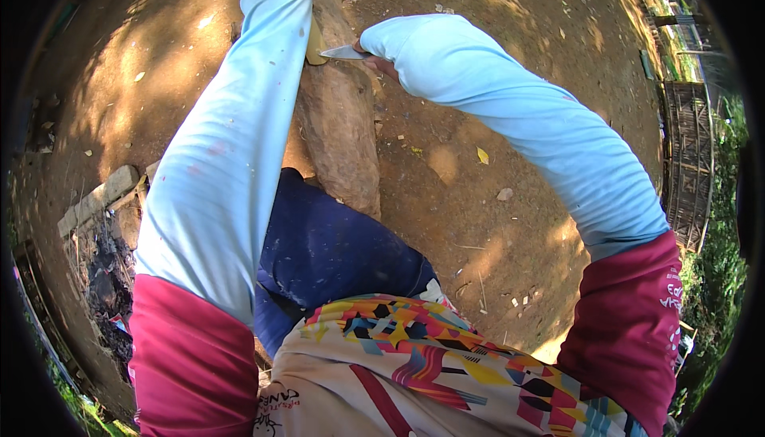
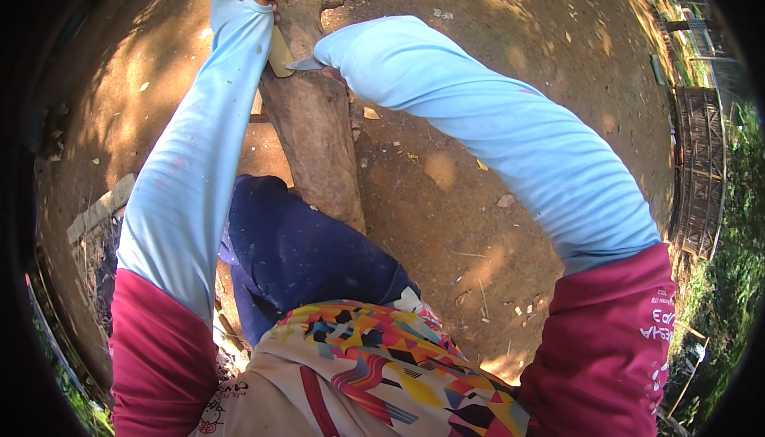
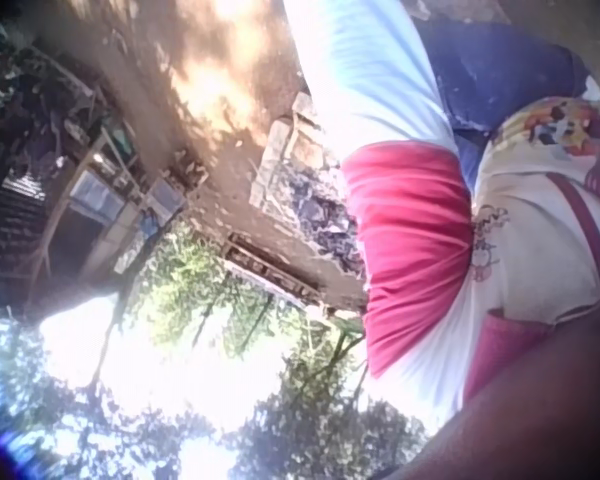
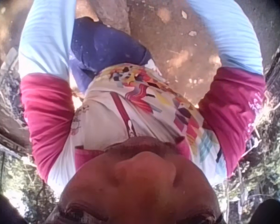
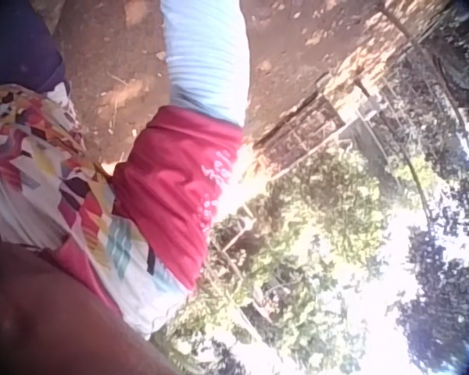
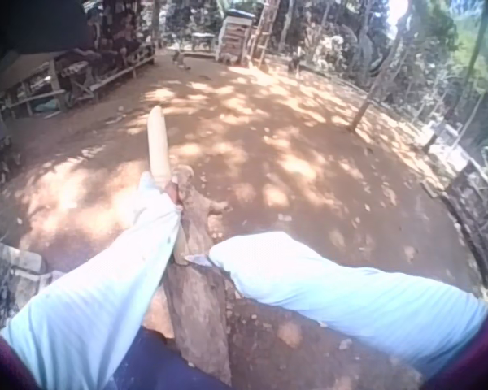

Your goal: The person sits on the ground and uses a knife to carve a long piece of light-colored wood. They repeatedly shave thin strips from the wood's surface, rotating the piece to work on different sides. The carved wood is held in the left hand while the knife is used in the right hand.

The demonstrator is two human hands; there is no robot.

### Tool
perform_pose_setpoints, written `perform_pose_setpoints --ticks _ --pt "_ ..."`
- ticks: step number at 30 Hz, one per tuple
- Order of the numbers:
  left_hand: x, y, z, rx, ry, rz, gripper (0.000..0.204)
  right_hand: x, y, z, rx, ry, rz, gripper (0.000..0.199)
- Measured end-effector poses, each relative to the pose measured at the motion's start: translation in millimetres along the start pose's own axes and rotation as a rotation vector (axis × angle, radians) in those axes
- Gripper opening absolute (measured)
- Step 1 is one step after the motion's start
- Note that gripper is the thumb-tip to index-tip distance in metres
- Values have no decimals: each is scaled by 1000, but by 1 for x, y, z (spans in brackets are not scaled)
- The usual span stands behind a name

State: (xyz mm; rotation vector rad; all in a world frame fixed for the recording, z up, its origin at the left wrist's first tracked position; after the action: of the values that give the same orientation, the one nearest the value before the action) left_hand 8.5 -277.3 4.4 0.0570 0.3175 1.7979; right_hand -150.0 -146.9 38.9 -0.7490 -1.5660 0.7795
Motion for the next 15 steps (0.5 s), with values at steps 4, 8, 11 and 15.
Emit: perform_pose_setpoints --ticks 4,8,11,15 --pt "3 1 2 -41 -30 -52 28 2 32 8 -166 1 51 13" --pt "-2 0 2 -45 -71 -80 28 29 27 -3 -43 -116 296 20" --pt "0 0 5 13 40 -33 31 45 18 -11 -69 -205 488 21" --pt "0 1 4 12 38 -25 26 44 23 -9 -102 -235 578 21"
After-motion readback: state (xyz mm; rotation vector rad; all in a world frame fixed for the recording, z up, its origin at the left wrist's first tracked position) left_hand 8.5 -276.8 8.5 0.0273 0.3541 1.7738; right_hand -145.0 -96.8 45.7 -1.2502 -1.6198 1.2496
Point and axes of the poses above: each hand's wrist, its own x-axis away from the middle knuckle, its own y-axis out of the palm, z = x × y, the point moved 7 cm from there along -x, towards the middle knuckle, and after that the axes turned 10 degrees about x, right-handed, at the moved point
